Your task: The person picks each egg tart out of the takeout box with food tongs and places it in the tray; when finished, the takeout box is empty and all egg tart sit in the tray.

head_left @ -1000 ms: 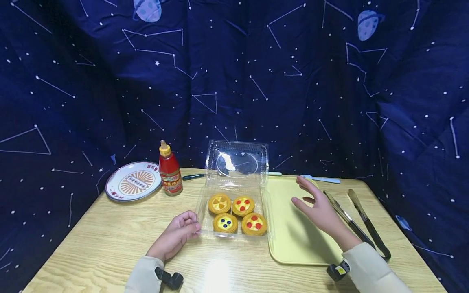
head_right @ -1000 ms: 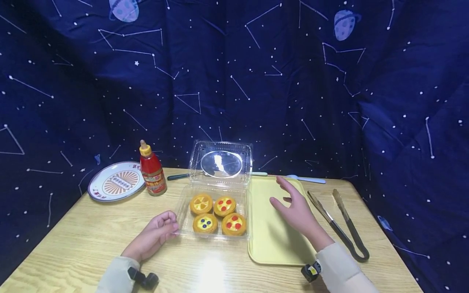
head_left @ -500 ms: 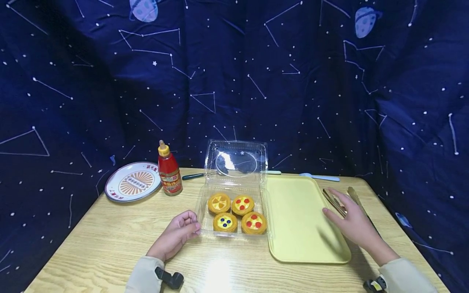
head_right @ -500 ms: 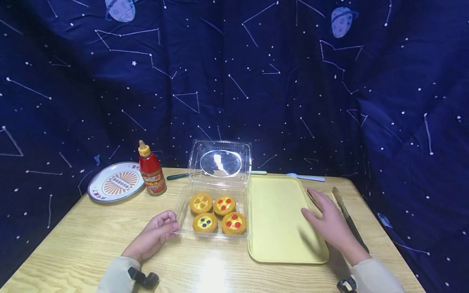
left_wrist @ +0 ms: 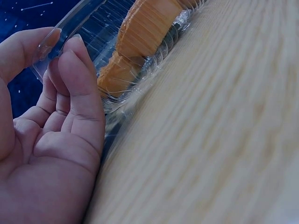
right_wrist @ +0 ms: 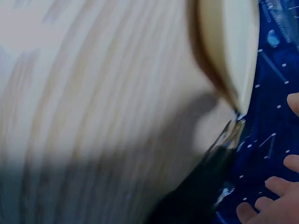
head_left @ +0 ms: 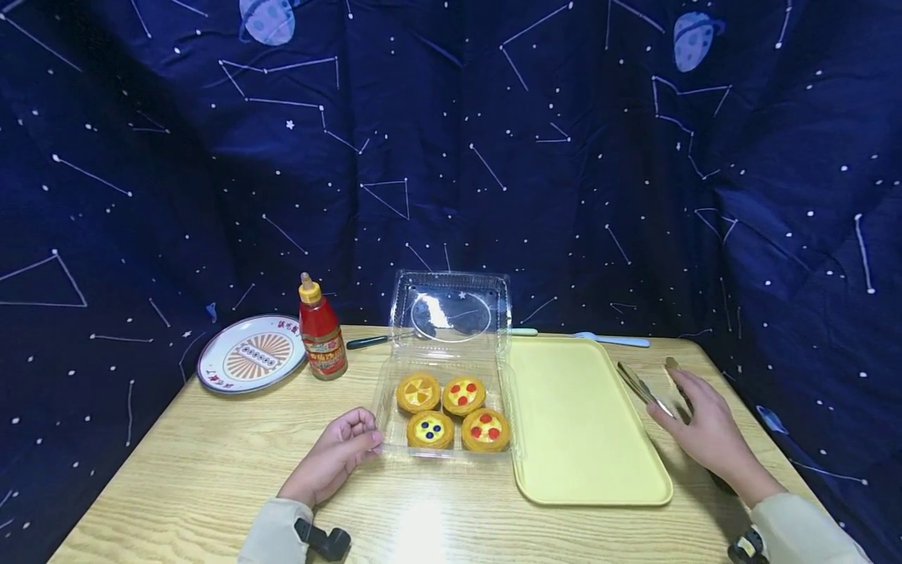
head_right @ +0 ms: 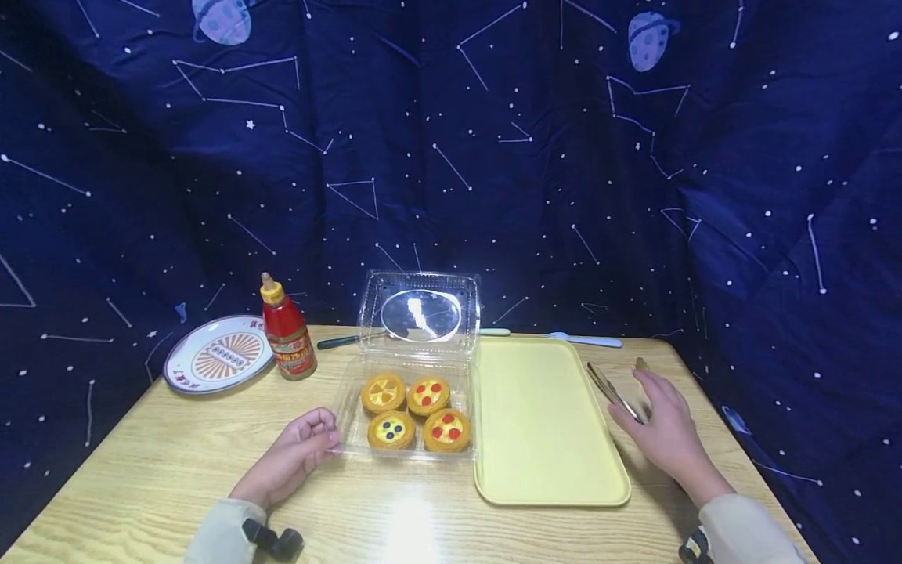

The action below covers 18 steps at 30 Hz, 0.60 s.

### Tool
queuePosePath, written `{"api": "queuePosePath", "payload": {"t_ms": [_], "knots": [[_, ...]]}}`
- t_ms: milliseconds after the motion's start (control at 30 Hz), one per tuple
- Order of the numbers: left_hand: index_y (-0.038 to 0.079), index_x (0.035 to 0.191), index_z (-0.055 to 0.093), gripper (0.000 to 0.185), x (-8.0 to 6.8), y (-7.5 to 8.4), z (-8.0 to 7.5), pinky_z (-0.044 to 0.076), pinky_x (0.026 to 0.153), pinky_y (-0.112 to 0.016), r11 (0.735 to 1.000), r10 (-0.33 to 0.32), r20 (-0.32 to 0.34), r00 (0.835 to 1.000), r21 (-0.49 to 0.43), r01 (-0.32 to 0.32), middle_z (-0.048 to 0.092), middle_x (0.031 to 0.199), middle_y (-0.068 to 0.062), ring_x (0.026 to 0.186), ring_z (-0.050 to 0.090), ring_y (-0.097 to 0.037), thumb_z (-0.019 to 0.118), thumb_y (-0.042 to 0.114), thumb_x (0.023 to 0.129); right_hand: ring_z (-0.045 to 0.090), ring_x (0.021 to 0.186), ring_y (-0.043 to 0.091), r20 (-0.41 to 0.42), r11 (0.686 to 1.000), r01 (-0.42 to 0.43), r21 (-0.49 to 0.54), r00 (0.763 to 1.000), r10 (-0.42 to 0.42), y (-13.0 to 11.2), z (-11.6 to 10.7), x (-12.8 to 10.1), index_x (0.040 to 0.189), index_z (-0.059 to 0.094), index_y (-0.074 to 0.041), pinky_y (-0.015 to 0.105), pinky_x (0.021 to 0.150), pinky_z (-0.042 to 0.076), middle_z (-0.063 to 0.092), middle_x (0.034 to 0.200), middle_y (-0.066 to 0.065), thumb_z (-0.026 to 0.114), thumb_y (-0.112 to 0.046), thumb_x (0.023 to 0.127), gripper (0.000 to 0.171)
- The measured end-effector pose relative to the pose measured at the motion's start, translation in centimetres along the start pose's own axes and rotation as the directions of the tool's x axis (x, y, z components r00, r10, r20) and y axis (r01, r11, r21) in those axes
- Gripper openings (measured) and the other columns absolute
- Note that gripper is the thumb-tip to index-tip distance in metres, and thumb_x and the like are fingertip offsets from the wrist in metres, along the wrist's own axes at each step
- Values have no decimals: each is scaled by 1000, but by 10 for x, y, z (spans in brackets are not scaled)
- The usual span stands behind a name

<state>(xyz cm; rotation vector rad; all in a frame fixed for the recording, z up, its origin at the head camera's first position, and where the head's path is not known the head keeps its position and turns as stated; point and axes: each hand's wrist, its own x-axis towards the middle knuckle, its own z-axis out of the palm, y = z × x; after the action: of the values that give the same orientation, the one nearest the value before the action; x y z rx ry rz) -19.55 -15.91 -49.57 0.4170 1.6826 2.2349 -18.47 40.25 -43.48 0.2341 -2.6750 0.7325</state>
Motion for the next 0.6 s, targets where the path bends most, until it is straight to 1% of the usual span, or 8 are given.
{"api": "queuePosePath", "payload": {"t_ms": [100,200,267,333,400,500,600], "knots": [[6,98,49,11,0,-1,0,54,83,-28,1000,18,18,1000,-6,-18,53,89,-1,86,57,-11,57,-1,95,27,127,62,18,999,-26,-23,999,26,8,3,0,149,31,5,76,98,23,31,142,40,71,-33,91,80],[5,98,49,11,0,-1,-1,54,83,-28,999,35,33,999,-8,-35,53,90,-1,87,57,-10,57,-1,95,27,124,65,44,995,-75,-61,996,77,14,6,0,152,27,1,78,91,25,30,142,40,70,-39,91,85],[5,98,49,11,0,-1,-1,54,83,-28,999,39,34,999,-9,-39,53,90,-2,87,57,-11,57,-2,95,26,121,67,63,989,-114,-92,991,120,18,8,0,155,23,-4,82,85,25,28,143,40,69,-44,91,88],[5,99,49,11,-1,-1,-1,54,84,-28,999,39,30,999,-5,-39,53,90,-2,87,57,-11,56,-2,95,27,119,68,70,985,-132,-113,988,140,21,9,0,155,22,-4,82,81,25,29,142,40,68,-46,91,90],[4,99,49,10,-1,0,0,54,84,-29,999,32,25,999,2,-32,53,90,-2,87,57,-11,56,-1,95,27,119,67,70,984,-133,-120,987,142,24,9,1,153,23,-1,80,82,25,31,140,41,69,-46,90,90],[5,100,49,10,-1,1,1,54,84,-29,1000,10,5,1000,6,-10,53,90,-1,87,57,-12,58,1,95,30,119,63,72,983,-133,-124,987,143,27,10,4,148,25,10,74,88,25,34,135,44,70,-44,89,92],[5,100,49,11,-1,1,1,54,84,-29,1000,-4,-6,1000,5,4,53,90,-1,87,57,-13,58,2,95,30,117,64,101,972,-189,-137,974,204,29,9,6,145,19,17,72,88,26,32,132,47,69,-47,89,99]]}}
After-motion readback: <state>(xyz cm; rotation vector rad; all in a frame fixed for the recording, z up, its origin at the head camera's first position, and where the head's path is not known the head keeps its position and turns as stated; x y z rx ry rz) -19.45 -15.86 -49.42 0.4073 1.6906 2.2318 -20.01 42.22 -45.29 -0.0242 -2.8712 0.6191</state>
